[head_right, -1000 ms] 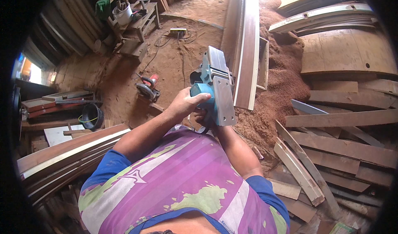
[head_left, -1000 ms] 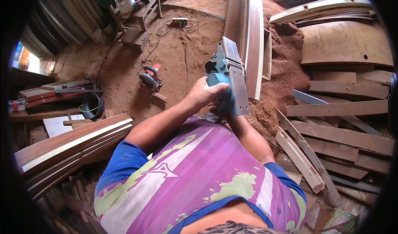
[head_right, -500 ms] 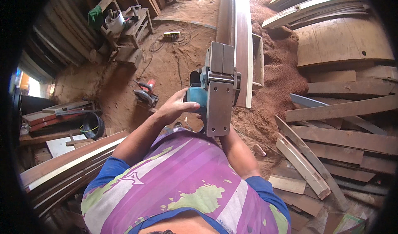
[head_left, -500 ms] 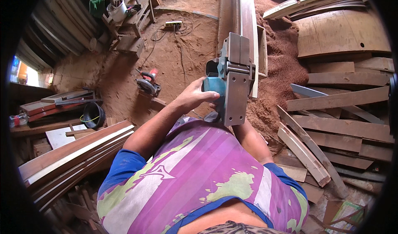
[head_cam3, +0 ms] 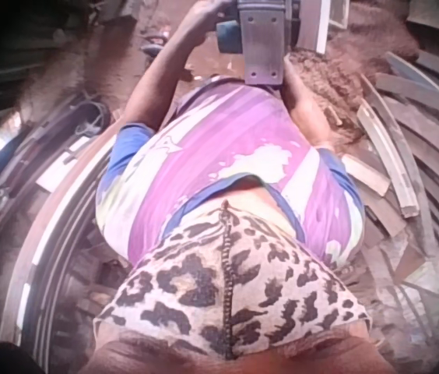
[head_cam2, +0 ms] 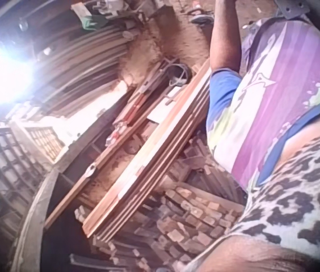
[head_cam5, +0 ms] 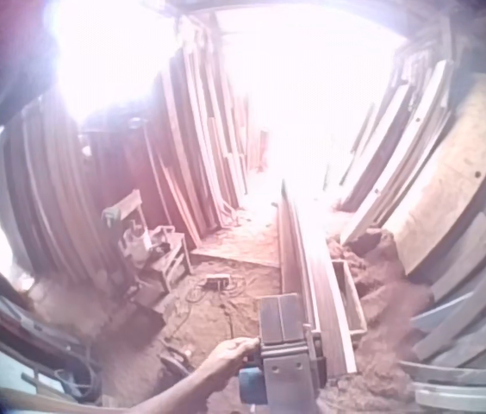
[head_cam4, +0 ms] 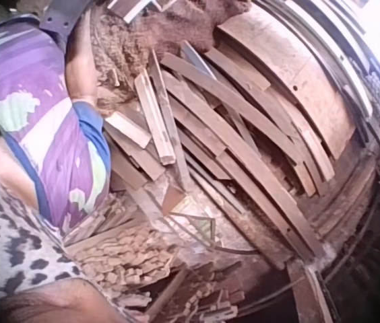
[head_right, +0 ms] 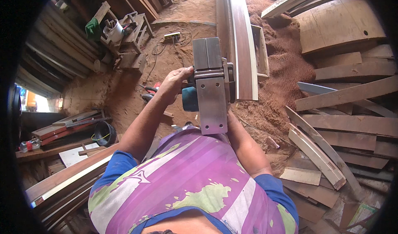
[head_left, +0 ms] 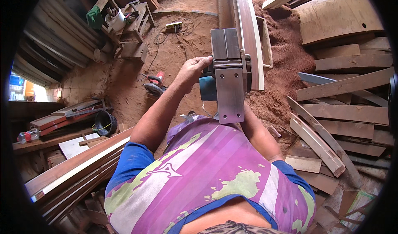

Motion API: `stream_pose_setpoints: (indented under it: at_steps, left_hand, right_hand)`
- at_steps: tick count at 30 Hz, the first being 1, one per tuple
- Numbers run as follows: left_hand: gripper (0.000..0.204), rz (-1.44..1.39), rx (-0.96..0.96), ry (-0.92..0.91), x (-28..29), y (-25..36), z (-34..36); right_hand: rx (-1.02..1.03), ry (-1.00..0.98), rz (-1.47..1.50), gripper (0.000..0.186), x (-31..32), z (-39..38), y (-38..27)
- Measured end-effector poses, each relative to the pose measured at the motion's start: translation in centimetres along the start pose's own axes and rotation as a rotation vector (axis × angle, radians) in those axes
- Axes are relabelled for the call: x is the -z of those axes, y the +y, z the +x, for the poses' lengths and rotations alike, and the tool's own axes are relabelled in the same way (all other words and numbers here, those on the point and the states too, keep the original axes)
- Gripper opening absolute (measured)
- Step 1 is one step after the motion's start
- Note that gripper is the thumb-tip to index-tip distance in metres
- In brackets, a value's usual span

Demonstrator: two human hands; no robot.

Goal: The person prepares and cuts a long piece of lumber. They first plug in a power cord, then use a circular saw to trim the end of a board, and later use a power planer on the surface of the wood before moving the board into storage.

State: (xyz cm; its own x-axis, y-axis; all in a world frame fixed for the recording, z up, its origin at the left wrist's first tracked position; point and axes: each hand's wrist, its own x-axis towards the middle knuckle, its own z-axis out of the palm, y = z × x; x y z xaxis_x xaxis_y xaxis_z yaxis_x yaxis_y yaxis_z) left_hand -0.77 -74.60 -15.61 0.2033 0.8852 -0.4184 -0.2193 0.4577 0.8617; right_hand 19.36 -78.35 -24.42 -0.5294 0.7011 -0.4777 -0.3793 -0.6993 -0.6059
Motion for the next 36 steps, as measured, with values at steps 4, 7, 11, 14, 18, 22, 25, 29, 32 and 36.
stream_pose_setpoints:
  at_steps: [4, 7, 11, 14, 18, 22, 25, 29, 32, 36]
  left_hand:
    - [0.042, 0.036, -0.034, 0.022, 0.2, -0.5, 0.2]
    - [0.039, 0.000, -0.037, -0.008, 0.4, -1.1, 0.6]
    - [0.039, -0.011, -0.069, -0.042, 0.6, -1.4, 0.7]
    - [0.042, -0.007, -0.083, -0.071, 0.8, -1.4, 0.6]
    - [0.052, 0.053, -0.110, -0.092, 1.1, -1.2, 0.2]
    - [0.069, 0.099, -0.061, -0.130, 1.0, -0.7, 0.3]
    - [0.082, 0.249, -0.130, -0.193, 0.0, -0.5, 0.2]
    - [0.108, 0.176, -0.142, -0.375, -1.4, 0.6, 1.2]
    - [0.112, 0.011, -0.164, -0.590, -2.9, -1.2, 4.9]
    - [0.096, -0.295, 0.046, -0.783, -9.9, -2.0, 9.9]
  right_hand:
    - [-0.009, -0.007, -0.019, 0.046, 0.1, 0.0, 0.2]
    - [-0.015, -0.007, -0.030, 0.046, 0.2, 0.0, 0.4]
    - [-0.016, -0.009, -0.042, 0.046, 0.3, 0.1, 0.4]
    - [-0.011, -0.009, -0.053, 0.047, 0.1, 0.5, 0.4]
    - [-0.002, -0.022, -0.056, 0.047, -0.3, 1.0, 0.2]
    - [0.030, -0.019, -0.046, 0.048, -0.2, 1.4, -0.1]
    - [0.072, 0.001, -0.009, 0.048, 0.3, 1.1, -0.5]
    - [0.156, 0.044, 0.074, 0.049, 1.5, 0.4, -1.1]
    - [0.233, 0.082, 0.144, 0.049, 3.2, -1.0, -1.6]
    - [0.435, 0.292, 0.175, 0.050, 8.0, -5.2, -3.0]
